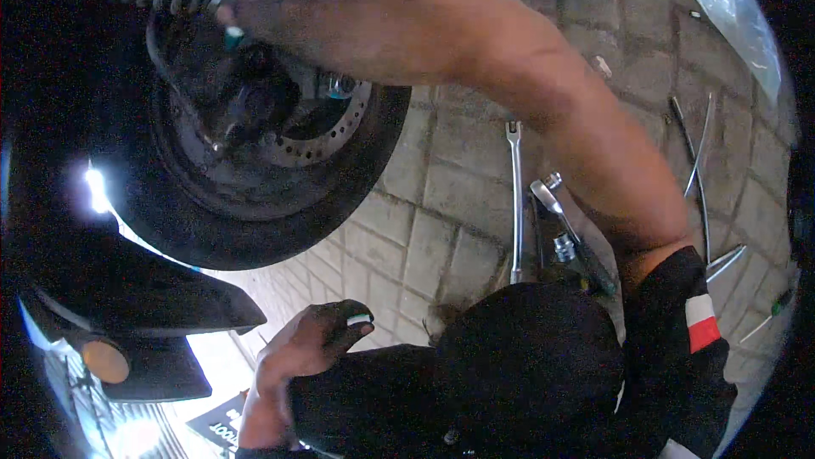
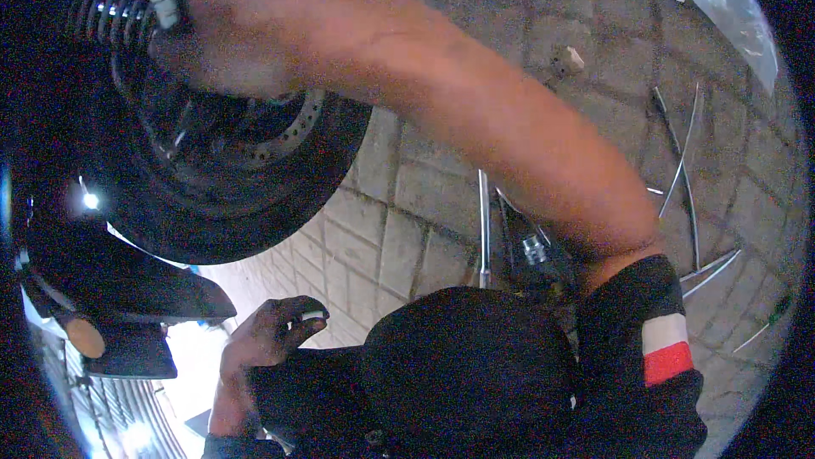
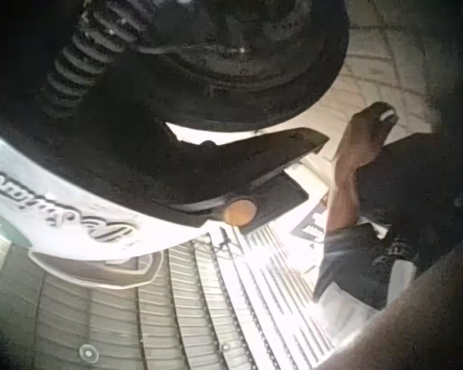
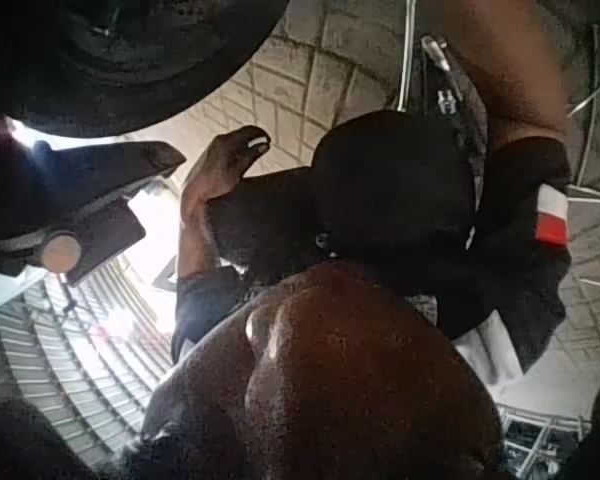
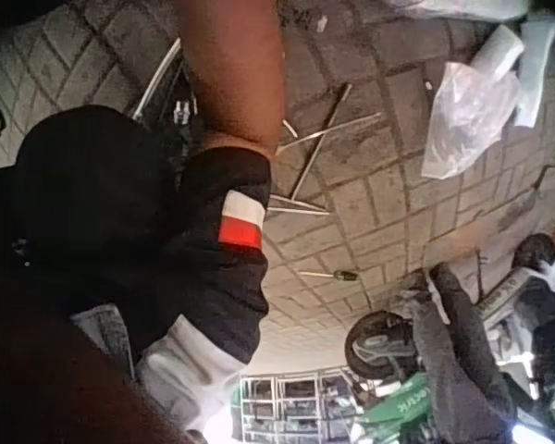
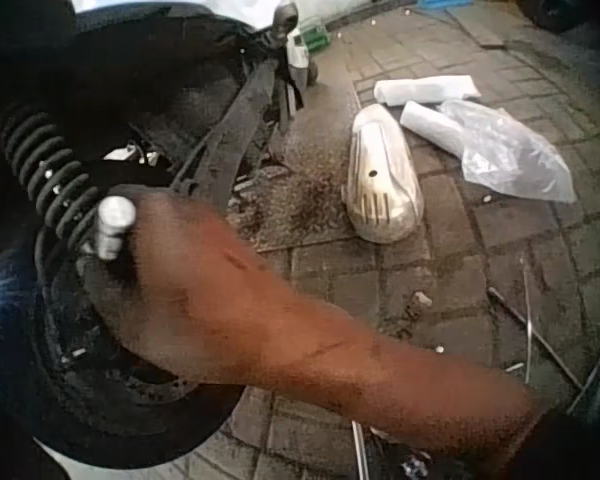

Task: The person uses a screwdriver to pry and clean a brake component removed from a scooter, then reattaches the component to the wheel hub, secures it with a socket wrench, and marks the fasteners with a pen.

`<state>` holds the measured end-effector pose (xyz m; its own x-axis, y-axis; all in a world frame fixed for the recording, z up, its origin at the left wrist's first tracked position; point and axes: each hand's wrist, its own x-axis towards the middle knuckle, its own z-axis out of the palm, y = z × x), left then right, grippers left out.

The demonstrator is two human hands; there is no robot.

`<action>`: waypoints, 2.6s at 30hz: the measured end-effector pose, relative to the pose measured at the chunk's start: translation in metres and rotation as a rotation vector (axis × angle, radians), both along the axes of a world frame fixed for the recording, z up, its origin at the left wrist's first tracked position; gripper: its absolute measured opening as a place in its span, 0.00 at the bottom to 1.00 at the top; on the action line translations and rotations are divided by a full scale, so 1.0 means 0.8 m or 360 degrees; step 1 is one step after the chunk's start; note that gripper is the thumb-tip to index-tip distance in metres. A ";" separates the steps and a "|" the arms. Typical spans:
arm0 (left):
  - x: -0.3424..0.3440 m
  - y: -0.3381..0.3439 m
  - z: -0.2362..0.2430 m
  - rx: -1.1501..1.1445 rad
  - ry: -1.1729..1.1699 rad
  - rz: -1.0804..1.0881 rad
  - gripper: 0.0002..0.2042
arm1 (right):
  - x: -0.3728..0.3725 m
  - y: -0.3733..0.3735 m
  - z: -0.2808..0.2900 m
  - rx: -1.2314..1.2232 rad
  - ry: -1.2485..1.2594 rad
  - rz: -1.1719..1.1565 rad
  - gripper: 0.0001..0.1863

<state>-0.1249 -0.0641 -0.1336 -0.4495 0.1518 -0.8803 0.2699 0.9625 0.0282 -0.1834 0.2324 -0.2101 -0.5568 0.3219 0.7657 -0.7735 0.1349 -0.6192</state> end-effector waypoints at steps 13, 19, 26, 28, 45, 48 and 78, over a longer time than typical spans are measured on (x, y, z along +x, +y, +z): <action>0.001 0.017 -0.007 0.0158 0.0026 -0.0144 0.13 | -0.033 0.010 0.025 0.0587 -0.0243 -0.0132 0.10; 0.005 0.015 -0.007 0.0139 0.0083 -0.0130 0.14 | -0.046 0.007 0.043 0.0838 -0.0188 -0.0242 0.11; 0.009 0.016 0.000 0.0149 0.0189 -0.0159 0.14 | -0.024 0.018 0.045 0.0715 -0.0314 -0.0171 0.10; 0.010 0.016 -0.004 0.0175 0.0206 -0.0197 0.14 | -0.015 0.024 0.045 0.0714 -0.0354 -0.0179 0.10; 0.009 0.012 -0.006 0.0570 0.0363 0.0085 0.13 | 0.079 0.093 0.051 0.0348 -0.0867 0.0616 0.17; 0.007 -0.009 -0.010 0.0855 0.0435 0.0639 0.15 | 0.111 -0.004 -0.036 -0.0444 -0.0547 0.0177 0.10; 0.023 0.109 -0.028 0.1627 0.0336 -0.0740 0.19 | 0.254 -0.038 -0.032 -0.0514 -0.1404 0.0537 0.11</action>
